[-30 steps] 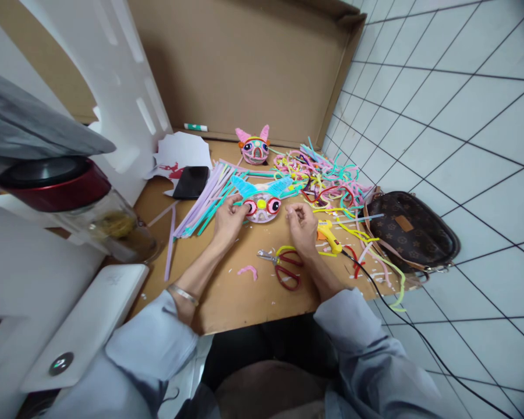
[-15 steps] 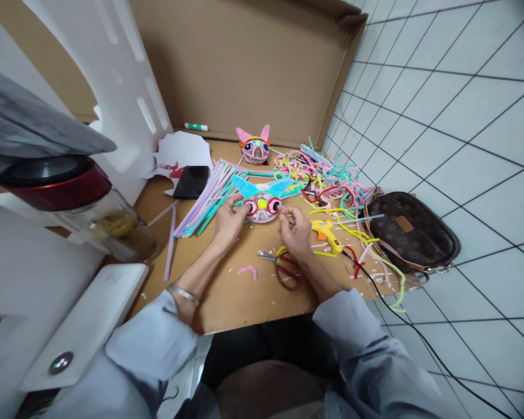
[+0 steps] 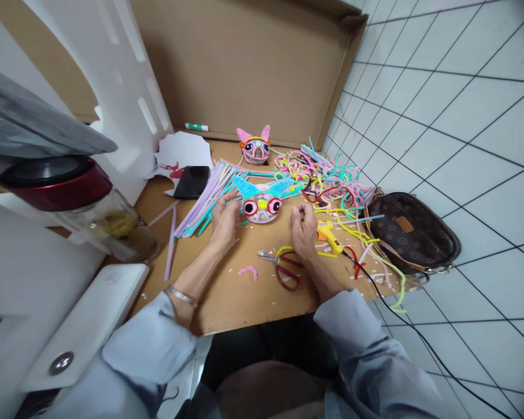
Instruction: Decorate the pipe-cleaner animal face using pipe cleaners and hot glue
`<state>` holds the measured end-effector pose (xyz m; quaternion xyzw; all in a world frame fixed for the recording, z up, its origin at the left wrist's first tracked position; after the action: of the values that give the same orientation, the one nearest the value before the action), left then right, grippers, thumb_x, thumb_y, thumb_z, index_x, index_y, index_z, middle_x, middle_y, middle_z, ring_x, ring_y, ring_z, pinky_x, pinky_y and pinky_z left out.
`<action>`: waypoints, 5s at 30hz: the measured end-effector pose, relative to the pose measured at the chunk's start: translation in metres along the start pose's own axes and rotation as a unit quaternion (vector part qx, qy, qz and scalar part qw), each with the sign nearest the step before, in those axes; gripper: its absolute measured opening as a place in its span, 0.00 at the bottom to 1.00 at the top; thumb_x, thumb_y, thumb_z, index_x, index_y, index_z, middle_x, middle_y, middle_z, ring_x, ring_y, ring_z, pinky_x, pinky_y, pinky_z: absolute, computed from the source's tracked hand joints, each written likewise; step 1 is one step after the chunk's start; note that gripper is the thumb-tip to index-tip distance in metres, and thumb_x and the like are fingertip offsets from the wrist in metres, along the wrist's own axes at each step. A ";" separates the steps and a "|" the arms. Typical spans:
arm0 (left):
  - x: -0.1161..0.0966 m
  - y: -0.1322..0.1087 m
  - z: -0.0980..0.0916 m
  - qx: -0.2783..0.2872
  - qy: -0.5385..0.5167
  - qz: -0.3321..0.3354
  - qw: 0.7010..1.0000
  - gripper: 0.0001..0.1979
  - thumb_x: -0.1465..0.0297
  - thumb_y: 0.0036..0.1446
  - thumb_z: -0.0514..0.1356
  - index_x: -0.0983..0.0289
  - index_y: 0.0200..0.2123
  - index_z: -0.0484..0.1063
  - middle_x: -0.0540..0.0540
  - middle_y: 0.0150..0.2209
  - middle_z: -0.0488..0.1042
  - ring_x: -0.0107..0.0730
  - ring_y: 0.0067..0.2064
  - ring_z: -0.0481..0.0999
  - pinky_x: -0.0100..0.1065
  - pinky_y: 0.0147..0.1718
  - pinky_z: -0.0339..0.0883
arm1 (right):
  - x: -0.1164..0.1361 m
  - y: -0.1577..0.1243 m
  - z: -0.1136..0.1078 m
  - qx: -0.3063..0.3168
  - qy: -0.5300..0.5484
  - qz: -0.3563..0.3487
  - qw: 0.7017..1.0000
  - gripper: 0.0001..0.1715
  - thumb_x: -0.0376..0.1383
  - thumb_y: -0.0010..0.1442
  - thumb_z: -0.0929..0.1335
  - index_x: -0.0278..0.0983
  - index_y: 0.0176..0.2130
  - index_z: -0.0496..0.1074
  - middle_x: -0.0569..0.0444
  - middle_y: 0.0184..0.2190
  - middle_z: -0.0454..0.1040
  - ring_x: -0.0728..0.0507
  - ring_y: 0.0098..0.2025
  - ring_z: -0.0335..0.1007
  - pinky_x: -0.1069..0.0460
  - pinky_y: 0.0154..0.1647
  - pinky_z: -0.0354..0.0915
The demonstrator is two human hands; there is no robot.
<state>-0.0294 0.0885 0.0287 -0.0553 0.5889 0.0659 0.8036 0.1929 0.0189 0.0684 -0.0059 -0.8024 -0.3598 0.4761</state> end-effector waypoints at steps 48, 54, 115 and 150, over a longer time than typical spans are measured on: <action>-0.082 -0.010 -0.028 -0.055 0.039 0.249 0.966 0.06 0.79 0.42 0.53 0.64 0.20 0.67 0.46 0.18 0.64 0.21 0.19 0.58 0.25 0.19 0.52 | 0.040 -0.037 0.049 0.227 -0.168 -0.232 0.931 0.18 0.30 0.65 0.60 0.37 0.44 0.77 0.47 0.37 0.79 0.43 0.36 0.74 0.50 0.39 0.66; -0.082 -0.009 -0.031 -0.075 0.138 0.279 0.947 0.08 0.77 0.41 0.51 0.64 0.18 0.68 0.47 0.18 0.65 0.23 0.21 0.59 0.27 0.23 0.53 | 0.014 -0.052 0.080 0.434 -0.373 -0.084 0.816 0.28 0.31 0.67 0.59 0.41 0.63 0.69 0.46 0.51 0.81 0.40 0.51 0.78 0.49 0.51 0.68; -0.025 -0.019 0.025 0.325 0.299 -0.018 0.897 0.07 0.69 0.43 0.58 0.64 0.22 0.74 0.52 0.21 0.75 0.26 0.19 0.66 0.29 0.21 0.60 | -0.004 -0.029 0.069 0.342 0.025 0.136 0.930 0.12 0.43 0.60 0.64 0.37 0.30 0.67 0.65 0.19 0.56 0.52 0.21 0.49 0.56 0.24 0.48; 0.015 -0.047 0.046 0.279 0.705 0.111 0.642 0.18 0.71 0.62 0.50 0.70 0.43 0.78 0.72 0.38 0.81 0.50 0.40 0.81 0.39 0.37 0.66 | -0.001 -0.032 0.060 0.368 -0.175 0.055 0.912 0.08 0.37 0.65 0.61 0.38 0.35 0.67 0.60 0.25 0.66 0.48 0.28 0.62 0.55 0.32 0.54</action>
<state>0.0264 0.0509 0.0285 0.2076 0.9694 -0.0719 0.1092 0.1362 0.0305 0.0322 0.0627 -0.9468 -0.0057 0.3155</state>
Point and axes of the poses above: each hand's wrist, its own y-axis towards the middle knuckle, its own z-axis out of the palm, x = y × z, the point moved 9 cm from there along y, towards the middle knuckle
